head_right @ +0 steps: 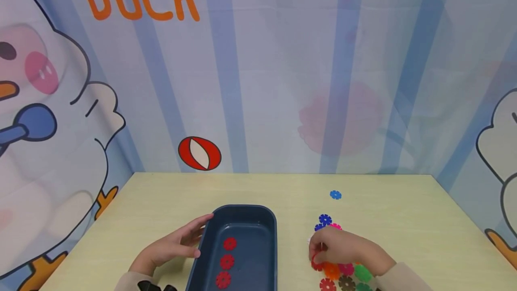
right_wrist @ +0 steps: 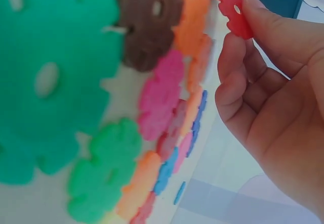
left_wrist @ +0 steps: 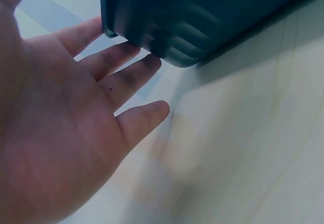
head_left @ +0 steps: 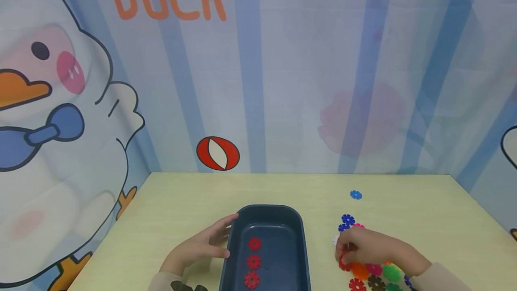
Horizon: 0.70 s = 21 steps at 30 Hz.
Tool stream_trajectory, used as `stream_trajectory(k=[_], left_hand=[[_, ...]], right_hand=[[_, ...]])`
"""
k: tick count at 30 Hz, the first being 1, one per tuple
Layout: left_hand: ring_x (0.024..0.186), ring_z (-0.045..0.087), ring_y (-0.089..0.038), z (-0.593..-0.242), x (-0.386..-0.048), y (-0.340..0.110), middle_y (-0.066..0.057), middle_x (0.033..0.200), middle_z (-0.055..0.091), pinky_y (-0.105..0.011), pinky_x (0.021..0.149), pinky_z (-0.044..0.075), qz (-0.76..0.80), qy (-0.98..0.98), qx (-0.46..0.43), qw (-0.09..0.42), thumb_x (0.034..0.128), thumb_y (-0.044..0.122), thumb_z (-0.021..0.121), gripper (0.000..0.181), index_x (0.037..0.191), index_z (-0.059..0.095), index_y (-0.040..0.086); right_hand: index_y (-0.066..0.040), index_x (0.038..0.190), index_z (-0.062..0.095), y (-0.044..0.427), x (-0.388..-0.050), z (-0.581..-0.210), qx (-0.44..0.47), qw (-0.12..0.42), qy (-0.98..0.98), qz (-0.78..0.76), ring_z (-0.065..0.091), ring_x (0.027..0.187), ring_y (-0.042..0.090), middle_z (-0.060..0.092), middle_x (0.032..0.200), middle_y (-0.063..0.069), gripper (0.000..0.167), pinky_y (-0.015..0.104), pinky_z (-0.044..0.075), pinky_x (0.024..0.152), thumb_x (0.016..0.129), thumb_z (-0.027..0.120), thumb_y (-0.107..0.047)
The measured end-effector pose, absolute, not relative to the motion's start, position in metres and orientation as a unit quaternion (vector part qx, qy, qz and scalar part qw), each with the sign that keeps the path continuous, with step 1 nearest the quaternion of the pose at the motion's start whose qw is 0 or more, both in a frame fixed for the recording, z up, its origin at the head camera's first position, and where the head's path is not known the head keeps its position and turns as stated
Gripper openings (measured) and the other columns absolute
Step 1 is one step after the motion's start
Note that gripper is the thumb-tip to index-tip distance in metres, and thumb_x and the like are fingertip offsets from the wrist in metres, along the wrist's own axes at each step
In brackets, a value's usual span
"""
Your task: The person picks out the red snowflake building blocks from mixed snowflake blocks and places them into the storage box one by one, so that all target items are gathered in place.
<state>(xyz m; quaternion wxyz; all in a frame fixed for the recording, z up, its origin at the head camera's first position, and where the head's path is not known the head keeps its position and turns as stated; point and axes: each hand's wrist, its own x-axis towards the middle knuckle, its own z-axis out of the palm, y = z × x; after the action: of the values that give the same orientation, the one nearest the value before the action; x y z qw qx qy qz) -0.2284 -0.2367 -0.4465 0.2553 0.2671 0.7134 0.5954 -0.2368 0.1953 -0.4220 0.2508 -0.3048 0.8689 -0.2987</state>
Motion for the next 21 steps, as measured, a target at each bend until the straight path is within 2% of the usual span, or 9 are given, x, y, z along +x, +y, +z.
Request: stream_trajectory(k=[6, 11, 17, 21], left_hand=[[0.143, 0.014, -0.047, -0.446, -0.228, -0.236, -0.021, 0.159, 0.011, -0.06, 0.113, 0.02, 0.597, 0.712, 0.264, 0.257, 0.0895, 0.015, 0.065, 0.083, 0.155, 0.013, 0.009], [0.143, 0.014, -0.047, -0.446, -0.227, -0.236, -0.022, 0.159, 0.011, -0.061, 0.113, 0.02, 0.597, 0.714, 0.262, 0.257, 0.0894, 0.015, 0.066, 0.084, 0.155, 0.013, 0.009], [0.143, 0.015, -0.047, -0.447, -0.228, -0.237, -0.021, 0.159, 0.013, -0.061, 0.113, 0.021, 0.595, 0.716, 0.264, 0.255, 0.0896, 0.015, 0.066, 0.083, 0.155, 0.014, 0.01], [0.143, 0.016, -0.045, -0.448, -0.229, -0.237, -0.02, 0.159, 0.013, -0.059, 0.113, 0.021, 0.592, 0.718, 0.26, 0.256, 0.0897, 0.015, 0.065, 0.083, 0.155, 0.014, 0.011]], right_hand=[[-0.018, 0.084, 0.066, 0.193, -0.242, -0.411, -0.336, 0.233, 0.862, -0.299, 0.05, 0.066, 0.003, 0.06, 0.075, -0.011, 0.01, 0.021, 0.048, 0.062, 0.09, 0.066, -0.009], [-0.016, 0.087, 0.066, 0.189, -0.243, -0.397, -0.36, 0.217, 0.851, -0.316, 0.052, 0.067, 0.003, 0.061, 0.077, -0.011, 0.004, 0.021, 0.05, 0.064, 0.091, 0.066, -0.015], [-0.012, 0.089, 0.067, 0.179, -0.242, -0.379, -0.402, 0.191, 0.827, -0.343, 0.054, 0.067, 0.002, 0.062, 0.078, -0.01, 0.006, 0.023, 0.054, 0.065, 0.091, 0.066, -0.018], [-0.014, 0.092, 0.067, 0.168, -0.24, -0.371, -0.428, 0.175, 0.815, -0.349, 0.056, 0.069, 0.002, 0.062, 0.08, -0.01, 0.004, 0.024, 0.055, 0.067, 0.091, 0.065, -0.017]])
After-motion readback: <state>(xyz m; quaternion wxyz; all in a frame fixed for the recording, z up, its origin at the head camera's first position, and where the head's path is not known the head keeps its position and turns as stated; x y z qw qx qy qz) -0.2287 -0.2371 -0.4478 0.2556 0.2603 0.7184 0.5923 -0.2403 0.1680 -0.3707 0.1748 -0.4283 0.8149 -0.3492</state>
